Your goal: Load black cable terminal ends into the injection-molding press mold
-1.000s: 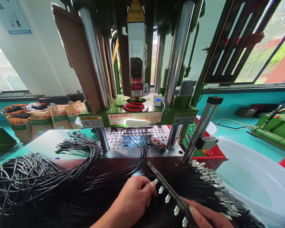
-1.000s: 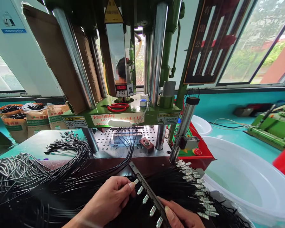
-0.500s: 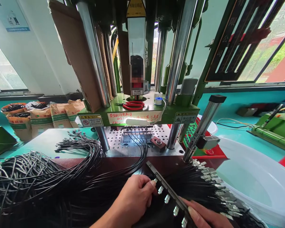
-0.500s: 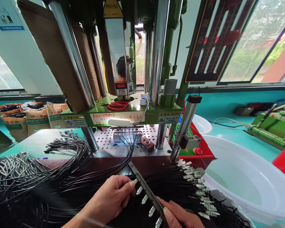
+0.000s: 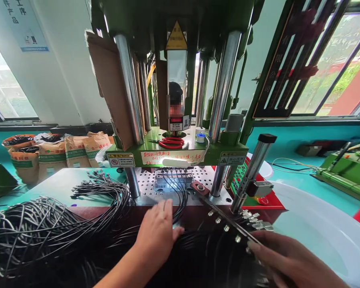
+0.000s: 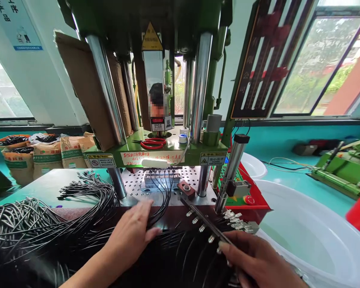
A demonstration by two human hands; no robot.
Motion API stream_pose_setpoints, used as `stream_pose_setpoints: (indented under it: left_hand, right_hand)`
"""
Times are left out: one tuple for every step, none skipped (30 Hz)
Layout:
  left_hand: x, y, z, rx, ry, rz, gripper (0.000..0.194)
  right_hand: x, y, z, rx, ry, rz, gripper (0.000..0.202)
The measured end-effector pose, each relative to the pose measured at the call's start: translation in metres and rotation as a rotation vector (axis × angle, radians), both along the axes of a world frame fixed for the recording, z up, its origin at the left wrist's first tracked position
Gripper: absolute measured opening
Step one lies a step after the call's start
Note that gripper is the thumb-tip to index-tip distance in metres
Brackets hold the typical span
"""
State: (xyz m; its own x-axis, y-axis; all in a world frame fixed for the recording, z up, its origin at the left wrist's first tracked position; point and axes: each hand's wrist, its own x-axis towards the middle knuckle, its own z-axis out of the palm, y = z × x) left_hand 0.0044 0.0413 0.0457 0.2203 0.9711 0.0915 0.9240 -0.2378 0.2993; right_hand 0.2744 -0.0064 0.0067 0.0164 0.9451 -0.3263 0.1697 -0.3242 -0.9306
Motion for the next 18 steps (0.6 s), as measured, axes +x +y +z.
stream_pose_setpoints:
  left_hand:
    - [-0.002, 0.004, -0.001, -0.069, 0.034, -0.002, 0.055]
    - [-0.005, 0.008, -0.001, -0.118, 0.052, -0.008, 0.051]
    - [-0.007, 0.010, -0.001, -0.140, 0.056, -0.012, 0.044]
    - [-0.010, 0.012, 0.001, -0.135, 0.047, -0.008, 0.038]
    - [-0.013, 0.013, 0.003, -0.114, 0.025, -0.003, 0.034]
    - [-0.016, 0.013, 0.007, -0.093, -0.008, -0.002, 0.033]
    - [-0.019, 0.013, 0.012, -0.074, -0.046, 0.000, 0.032]
    - [-0.022, 0.013, 0.016, -0.055, -0.084, -0.002, 0.032]
    - [-0.024, 0.013, 0.020, -0.040, -0.116, -0.005, 0.033]
    - [-0.026, 0.013, 0.024, -0.030, -0.138, -0.009, 0.033]
    - [-0.028, 0.012, 0.026, -0.026, -0.153, -0.010, 0.033]
    - [-0.028, 0.012, 0.027, -0.030, -0.163, -0.009, 0.033]
    - [-0.028, 0.012, 0.028, -0.037, -0.169, -0.007, 0.032]
    - [-0.028, 0.011, 0.027, -0.046, -0.173, -0.006, 0.031]
    - [-0.028, 0.011, 0.025, -0.053, -0.175, -0.003, 0.031]
    - [-0.028, 0.010, 0.023, -0.060, -0.175, -0.001, 0.031]
    - [-0.028, 0.009, 0.020, -0.070, -0.174, 0.000, 0.031]
    - [-0.028, 0.008, 0.017, -0.083, -0.173, 0.001, 0.032]
  right_hand:
    - [0.003, 0.009, 0.006, 0.019, -0.038, 0.026, 0.035]
    - [0.004, 0.020, 0.012, 0.045, -0.082, 0.076, 0.032]
    - [0.005, 0.031, 0.017, 0.072, -0.128, 0.136, 0.031]
    - [0.004, 0.043, 0.020, 0.088, -0.174, 0.188, 0.031]
    - [0.003, 0.055, 0.022, 0.085, -0.218, 0.238, 0.031]
    - [0.000, 0.066, 0.023, 0.083, -0.252, 0.288, 0.031]
    - [-0.004, 0.077, 0.024, 0.083, -0.270, 0.340, 0.031]
    - [-0.010, 0.088, 0.024, 0.094, -0.271, 0.393, 0.031]
    - [-0.016, 0.097, 0.024, 0.112, -0.259, 0.451, 0.031]
    - [-0.024, 0.106, 0.024, 0.129, -0.245, 0.512, 0.031]
    - [-0.033, 0.113, 0.024, 0.146, -0.231, 0.571, 0.032]
    - [-0.042, 0.120, 0.023, 0.163, -0.217, 0.624, 0.032]
    - [-0.051, 0.127, 0.023, 0.180, -0.208, 0.671, 0.033]
    - [-0.060, 0.133, 0.021, 0.196, -0.204, 0.713, 0.033]
    - [-0.068, 0.139, 0.019, 0.210, -0.205, 0.750, 0.032]
    - [-0.075, 0.144, 0.015, 0.223, -0.211, 0.784, 0.029]
    - [-0.080, 0.149, 0.011, 0.236, -0.219, 0.810, 0.025]
    - [-0.085, 0.153, 0.007, 0.247, -0.228, 0.828, 0.022]
